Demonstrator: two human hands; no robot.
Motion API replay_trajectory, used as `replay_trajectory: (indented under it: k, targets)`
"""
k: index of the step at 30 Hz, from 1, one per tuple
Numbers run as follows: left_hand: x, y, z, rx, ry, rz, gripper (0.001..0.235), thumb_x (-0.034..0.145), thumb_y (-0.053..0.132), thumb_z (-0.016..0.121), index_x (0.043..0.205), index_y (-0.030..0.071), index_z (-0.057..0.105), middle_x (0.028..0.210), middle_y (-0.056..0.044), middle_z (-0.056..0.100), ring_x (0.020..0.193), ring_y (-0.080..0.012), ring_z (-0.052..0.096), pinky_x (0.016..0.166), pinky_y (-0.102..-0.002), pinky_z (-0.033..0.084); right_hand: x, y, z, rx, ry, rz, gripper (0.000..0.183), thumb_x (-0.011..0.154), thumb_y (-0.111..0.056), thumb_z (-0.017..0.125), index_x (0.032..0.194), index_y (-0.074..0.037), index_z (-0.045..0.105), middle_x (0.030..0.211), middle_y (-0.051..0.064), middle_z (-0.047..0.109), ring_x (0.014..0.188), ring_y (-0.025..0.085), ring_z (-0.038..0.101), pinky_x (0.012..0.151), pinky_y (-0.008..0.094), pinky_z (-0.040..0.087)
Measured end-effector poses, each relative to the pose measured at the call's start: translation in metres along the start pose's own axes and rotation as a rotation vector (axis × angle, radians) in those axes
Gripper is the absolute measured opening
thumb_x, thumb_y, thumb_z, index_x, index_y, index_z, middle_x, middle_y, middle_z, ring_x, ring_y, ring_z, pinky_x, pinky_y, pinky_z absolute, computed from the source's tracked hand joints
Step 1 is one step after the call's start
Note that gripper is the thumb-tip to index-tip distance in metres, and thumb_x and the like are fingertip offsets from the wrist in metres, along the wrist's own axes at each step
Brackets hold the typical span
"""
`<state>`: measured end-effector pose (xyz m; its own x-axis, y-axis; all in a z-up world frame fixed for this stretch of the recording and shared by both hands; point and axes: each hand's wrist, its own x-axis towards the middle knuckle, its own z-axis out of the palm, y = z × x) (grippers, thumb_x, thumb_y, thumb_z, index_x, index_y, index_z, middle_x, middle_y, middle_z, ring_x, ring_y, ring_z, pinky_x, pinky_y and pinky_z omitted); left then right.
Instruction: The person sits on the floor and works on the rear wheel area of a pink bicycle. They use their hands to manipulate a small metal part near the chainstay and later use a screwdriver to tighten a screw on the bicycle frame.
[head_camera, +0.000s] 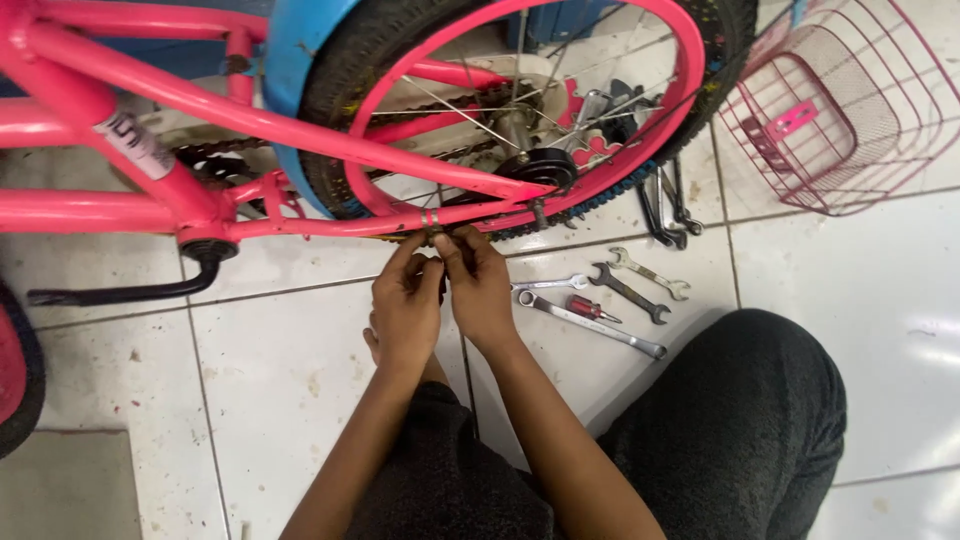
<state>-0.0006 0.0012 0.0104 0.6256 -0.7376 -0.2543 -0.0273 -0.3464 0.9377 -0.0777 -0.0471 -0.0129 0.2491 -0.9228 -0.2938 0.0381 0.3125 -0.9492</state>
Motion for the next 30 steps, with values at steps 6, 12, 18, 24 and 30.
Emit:
replay_trajectory:
  k: [6,12,18,24,30]
  targets:
    - [-0.002,-0.012,0.003,-0.051,0.036,0.105,0.038,0.096,0.005,0.058,0.133,0.003,0.066,0.078,-0.008,0.064,0.061,-0.0131,0.056,0.057,-0.029,0.050,-0.002,-0.005,0.004,-0.010,-0.007,-0.013,0.021,0.103,-0.023,0.066,0.099,-0.004,0.073,0.069,0.004,0.060,0.069,0.013,0.055,0.065,0.029,0.049]
    - [0.000,-0.009,-0.001,0.024,0.044,0.173,0.031,0.095,0.002,0.060,0.124,0.001,0.070,0.075,-0.009,0.066,0.061,-0.0154,0.058,0.054,-0.030,0.049,-0.002,-0.007,0.002,-0.019,0.010,-0.005,0.020,0.102,-0.022,0.067,0.099,-0.003,0.073,0.070,0.002,0.060,0.070,0.012,0.055,0.065,0.027,0.049]
    - [0.009,-0.031,0.001,-0.098,0.008,0.074,0.037,0.095,0.007,0.058,0.131,0.006,0.069,0.082,-0.004,0.066,0.064,-0.0110,0.056,0.061,-0.029,0.052,-0.005,-0.005,0.004,-0.006,0.054,-0.014,0.018,0.100,-0.018,0.069,0.103,-0.001,0.074,0.078,0.007,0.066,0.075,0.014,0.061,0.068,0.030,0.054]
    - [0.008,-0.021,0.000,-0.068,0.086,0.101,0.028,0.095,0.006,0.059,0.117,0.005,0.075,0.084,-0.008,0.068,0.065,-0.0128,0.056,0.060,-0.031,0.050,-0.004,0.004,0.009,-0.017,0.109,-0.059,0.015,0.101,-0.015,0.069,0.103,-0.001,0.074,0.082,0.007,0.066,0.079,0.013,0.059,0.070,0.029,0.053]
    - [0.006,-0.013,0.001,-0.076,0.065,0.073,0.034,0.093,0.007,0.062,0.125,0.009,0.074,0.084,-0.004,0.066,0.067,-0.0110,0.054,0.063,-0.029,0.050,-0.005,-0.003,0.010,-0.014,0.108,-0.070,0.016,0.101,-0.018,0.070,0.101,-0.002,0.073,0.081,0.006,0.066,0.079,0.013,0.059,0.071,0.030,0.054]
